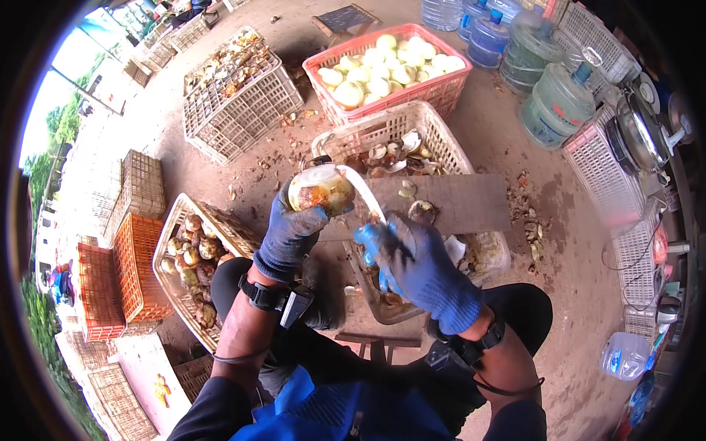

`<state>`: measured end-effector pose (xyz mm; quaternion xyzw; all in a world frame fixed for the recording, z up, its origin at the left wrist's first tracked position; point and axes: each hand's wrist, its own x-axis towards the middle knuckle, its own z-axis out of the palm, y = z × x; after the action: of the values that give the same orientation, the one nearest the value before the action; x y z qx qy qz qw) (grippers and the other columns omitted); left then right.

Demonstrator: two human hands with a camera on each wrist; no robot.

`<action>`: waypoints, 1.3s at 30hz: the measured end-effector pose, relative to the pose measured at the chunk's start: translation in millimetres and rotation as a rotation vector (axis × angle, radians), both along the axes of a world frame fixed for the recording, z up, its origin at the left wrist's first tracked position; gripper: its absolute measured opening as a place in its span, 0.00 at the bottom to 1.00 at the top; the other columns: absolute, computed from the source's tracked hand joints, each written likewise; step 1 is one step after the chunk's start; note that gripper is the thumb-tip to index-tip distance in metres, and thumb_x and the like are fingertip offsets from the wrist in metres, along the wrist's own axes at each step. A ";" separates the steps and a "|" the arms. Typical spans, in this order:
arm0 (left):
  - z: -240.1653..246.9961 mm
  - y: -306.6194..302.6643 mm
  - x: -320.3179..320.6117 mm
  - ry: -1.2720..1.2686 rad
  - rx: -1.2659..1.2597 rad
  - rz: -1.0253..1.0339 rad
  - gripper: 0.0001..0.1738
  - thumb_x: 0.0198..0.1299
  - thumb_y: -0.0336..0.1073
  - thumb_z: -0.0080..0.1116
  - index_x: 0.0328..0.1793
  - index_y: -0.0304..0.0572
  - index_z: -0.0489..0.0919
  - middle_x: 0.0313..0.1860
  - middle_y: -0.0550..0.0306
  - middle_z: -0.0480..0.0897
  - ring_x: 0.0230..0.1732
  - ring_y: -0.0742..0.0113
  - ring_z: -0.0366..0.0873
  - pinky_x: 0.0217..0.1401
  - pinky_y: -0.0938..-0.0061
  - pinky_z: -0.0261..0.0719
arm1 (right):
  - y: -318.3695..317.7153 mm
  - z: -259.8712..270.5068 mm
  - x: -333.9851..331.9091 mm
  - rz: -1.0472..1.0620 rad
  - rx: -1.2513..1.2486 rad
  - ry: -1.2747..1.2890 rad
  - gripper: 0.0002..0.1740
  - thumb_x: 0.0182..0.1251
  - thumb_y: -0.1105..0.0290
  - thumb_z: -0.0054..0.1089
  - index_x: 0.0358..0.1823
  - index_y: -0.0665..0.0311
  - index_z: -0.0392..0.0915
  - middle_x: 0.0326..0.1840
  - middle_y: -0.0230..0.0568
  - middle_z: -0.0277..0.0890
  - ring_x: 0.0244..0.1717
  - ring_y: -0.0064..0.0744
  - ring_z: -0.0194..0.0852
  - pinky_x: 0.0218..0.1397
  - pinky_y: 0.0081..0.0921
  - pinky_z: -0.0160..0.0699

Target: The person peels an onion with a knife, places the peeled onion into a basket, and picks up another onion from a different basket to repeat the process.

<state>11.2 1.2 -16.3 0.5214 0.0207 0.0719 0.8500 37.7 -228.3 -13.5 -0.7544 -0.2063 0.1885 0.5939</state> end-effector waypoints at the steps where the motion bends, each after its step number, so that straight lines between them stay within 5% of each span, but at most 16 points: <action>1: 4.1 -2.6 -0.2 0.009 -0.019 0.014 0.35 0.48 0.29 0.70 0.66 0.31 0.72 0.55 0.51 0.82 0.55 0.63 0.81 0.60 0.68 0.79 | 1.3 5.7 -3.4 0.021 -0.005 -0.086 0.21 0.62 0.84 0.49 0.58 0.75 0.71 0.43 0.55 0.78 0.48 0.47 0.79 0.54 0.38 0.75; 5: 16.6 -10.7 2.6 0.029 0.040 0.033 0.28 0.52 0.22 0.64 0.62 0.31 0.75 0.53 0.53 0.83 0.52 0.68 0.81 0.57 0.74 0.80 | 8.3 10.9 0.6 0.051 0.027 -0.403 0.15 0.63 0.77 0.58 0.50 0.75 0.75 0.34 0.58 0.78 0.35 0.52 0.80 0.37 0.37 0.77; 8: 2.8 -3.9 7.1 0.040 0.086 0.032 0.47 0.47 0.43 0.78 0.70 0.30 0.67 0.59 0.48 0.79 0.57 0.56 0.80 0.62 0.58 0.80 | 11.7 0.1 7.5 -0.055 0.086 -0.398 0.11 0.64 0.75 0.60 0.45 0.74 0.75 0.30 0.58 0.76 0.29 0.53 0.78 0.32 0.39 0.75; 10: 2.4 -2.9 8.3 0.046 0.092 0.034 0.48 0.48 0.45 0.78 0.70 0.29 0.66 0.59 0.47 0.79 0.57 0.56 0.81 0.61 0.57 0.81 | 11.9 -2.9 13.1 -0.115 0.067 -0.292 0.09 0.64 0.74 0.61 0.42 0.72 0.75 0.28 0.58 0.76 0.28 0.54 0.78 0.31 0.40 0.74; 16: -3.1 0.7 8.0 0.037 0.085 0.049 0.46 0.49 0.43 0.77 0.70 0.28 0.67 0.59 0.47 0.79 0.57 0.57 0.81 0.61 0.58 0.81 | 14.6 15.6 11.6 -0.073 0.020 -0.195 0.07 0.65 0.73 0.62 0.35 0.69 0.74 0.32 0.58 0.77 0.33 0.58 0.78 0.33 0.40 0.75; 22: -5.6 3.3 6.1 0.029 0.083 0.045 0.42 0.51 0.40 0.74 0.69 0.28 0.68 0.58 0.47 0.80 0.57 0.57 0.81 0.60 0.58 0.81 | 18.7 8.2 7.0 0.124 0.111 -0.269 0.09 0.63 0.75 0.59 0.43 0.70 0.74 0.31 0.57 0.77 0.32 0.58 0.78 0.33 0.39 0.75; 25: -0.2 2.7 4.3 0.038 0.069 0.048 0.42 0.52 0.40 0.74 0.69 0.28 0.68 0.58 0.47 0.80 0.56 0.56 0.81 0.60 0.58 0.81 | 18.5 12.8 7.7 -0.024 -0.117 -0.281 0.12 0.60 0.78 0.56 0.46 0.70 0.74 0.30 0.57 0.76 0.32 0.59 0.78 0.34 0.40 0.76; 29: 4.7 -1.1 4.9 0.036 0.045 0.077 0.43 0.51 0.42 0.75 0.69 0.28 0.68 0.58 0.47 0.80 0.56 0.56 0.81 0.59 0.57 0.82 | 13.4 -16.3 15.4 -0.079 -0.051 -0.155 0.12 0.59 0.79 0.55 0.46 0.71 0.74 0.29 0.57 0.76 0.31 0.60 0.77 0.34 0.41 0.76; 39: -0.8 -4.9 4.1 0.066 0.049 0.051 0.44 0.48 0.36 0.78 0.69 0.29 0.68 0.60 0.47 0.80 0.59 0.57 0.80 0.63 0.61 0.79 | 23.2 18.3 1.3 0.016 0.006 -0.283 0.13 0.59 0.78 0.56 0.46 0.72 0.74 0.32 0.61 0.76 0.35 0.59 0.78 0.37 0.41 0.76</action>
<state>15.3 -3.7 -17.1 0.5434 0.0603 0.0770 0.8338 38.9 -205.1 4.8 -0.7700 -0.2947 0.0842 0.5596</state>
